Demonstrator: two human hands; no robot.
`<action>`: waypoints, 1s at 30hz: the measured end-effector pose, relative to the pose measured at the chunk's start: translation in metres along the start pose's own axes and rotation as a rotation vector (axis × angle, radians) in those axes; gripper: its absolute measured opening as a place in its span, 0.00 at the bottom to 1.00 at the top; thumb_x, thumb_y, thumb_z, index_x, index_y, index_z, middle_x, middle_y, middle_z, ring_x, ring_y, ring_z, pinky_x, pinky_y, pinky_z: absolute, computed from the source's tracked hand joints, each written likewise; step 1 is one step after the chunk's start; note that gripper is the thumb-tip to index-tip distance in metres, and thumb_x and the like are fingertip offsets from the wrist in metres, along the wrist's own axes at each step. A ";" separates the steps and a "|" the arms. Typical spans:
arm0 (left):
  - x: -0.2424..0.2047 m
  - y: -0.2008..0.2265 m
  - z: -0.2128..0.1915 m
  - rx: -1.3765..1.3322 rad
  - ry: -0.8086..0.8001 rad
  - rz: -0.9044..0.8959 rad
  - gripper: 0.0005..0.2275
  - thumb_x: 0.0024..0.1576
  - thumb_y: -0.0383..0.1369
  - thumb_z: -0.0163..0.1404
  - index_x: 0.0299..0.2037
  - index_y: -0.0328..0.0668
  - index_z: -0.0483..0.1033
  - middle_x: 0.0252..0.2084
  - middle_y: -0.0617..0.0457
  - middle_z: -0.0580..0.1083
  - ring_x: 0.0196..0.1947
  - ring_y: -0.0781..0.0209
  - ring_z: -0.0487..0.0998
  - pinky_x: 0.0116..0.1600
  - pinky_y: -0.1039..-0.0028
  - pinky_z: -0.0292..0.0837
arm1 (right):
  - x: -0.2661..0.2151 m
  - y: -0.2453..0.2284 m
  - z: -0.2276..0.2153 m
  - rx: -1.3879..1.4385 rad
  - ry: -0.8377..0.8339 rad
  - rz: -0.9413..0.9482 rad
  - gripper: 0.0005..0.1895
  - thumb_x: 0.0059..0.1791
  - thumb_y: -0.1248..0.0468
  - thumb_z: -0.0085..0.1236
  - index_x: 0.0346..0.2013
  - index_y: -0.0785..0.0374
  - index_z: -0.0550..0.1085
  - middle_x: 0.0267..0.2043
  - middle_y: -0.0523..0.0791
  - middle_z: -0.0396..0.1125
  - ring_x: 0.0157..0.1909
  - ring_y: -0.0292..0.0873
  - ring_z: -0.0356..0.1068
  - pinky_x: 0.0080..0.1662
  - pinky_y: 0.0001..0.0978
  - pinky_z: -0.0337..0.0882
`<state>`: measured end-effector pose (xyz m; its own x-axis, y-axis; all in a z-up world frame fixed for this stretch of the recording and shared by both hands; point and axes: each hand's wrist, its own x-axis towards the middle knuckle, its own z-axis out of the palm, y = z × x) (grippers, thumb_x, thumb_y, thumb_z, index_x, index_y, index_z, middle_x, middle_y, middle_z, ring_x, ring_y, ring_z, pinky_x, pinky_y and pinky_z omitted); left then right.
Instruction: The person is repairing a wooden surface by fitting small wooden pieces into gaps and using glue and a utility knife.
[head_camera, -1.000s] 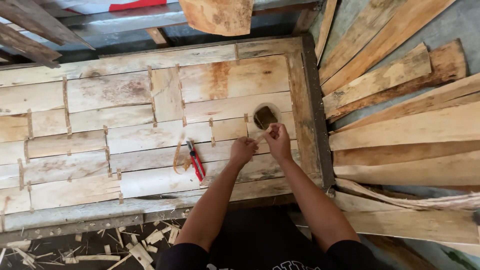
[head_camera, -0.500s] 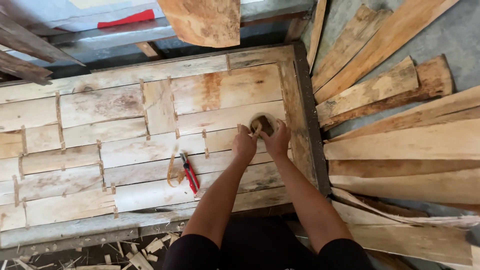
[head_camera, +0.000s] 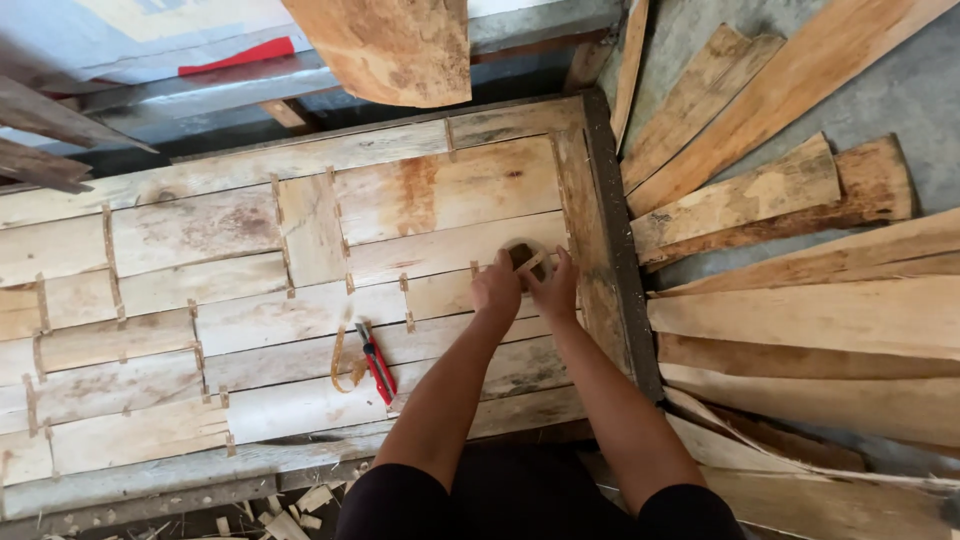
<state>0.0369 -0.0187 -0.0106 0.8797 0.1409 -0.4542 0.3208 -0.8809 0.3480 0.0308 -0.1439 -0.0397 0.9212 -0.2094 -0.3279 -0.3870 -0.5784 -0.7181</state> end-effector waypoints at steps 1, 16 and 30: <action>0.005 -0.002 0.008 0.003 -0.003 -0.001 0.14 0.64 0.38 0.48 0.53 0.43 0.62 0.40 0.39 0.79 0.40 0.42 0.83 0.42 0.55 0.79 | 0.005 0.007 0.005 0.001 -0.002 0.003 0.53 0.42 0.47 0.72 0.73 0.61 0.54 0.60 0.54 0.56 0.58 0.55 0.64 0.57 0.47 0.69; 0.018 -0.003 0.013 0.136 -0.078 0.055 0.16 0.62 0.33 0.50 0.57 0.41 0.62 0.43 0.40 0.81 0.43 0.46 0.84 0.44 0.61 0.80 | 0.020 -0.006 0.012 -0.168 0.006 0.109 0.52 0.34 0.50 0.80 0.64 0.60 0.59 0.58 0.56 0.64 0.58 0.60 0.67 0.53 0.50 0.70; -0.012 -0.035 0.009 -0.669 0.084 0.127 0.10 0.54 0.33 0.59 0.40 0.41 0.71 0.29 0.47 0.80 0.33 0.51 0.83 0.39 0.61 0.75 | 0.035 -0.003 0.020 -0.191 -0.010 0.223 0.45 0.34 0.49 0.81 0.53 0.63 0.63 0.52 0.53 0.69 0.51 0.54 0.72 0.50 0.47 0.74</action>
<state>0.0116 0.0062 -0.0248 0.9406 0.1133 -0.3201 0.3370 -0.4278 0.8387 0.0630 -0.1337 -0.0612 0.8132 -0.3412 -0.4715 -0.5650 -0.6572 -0.4989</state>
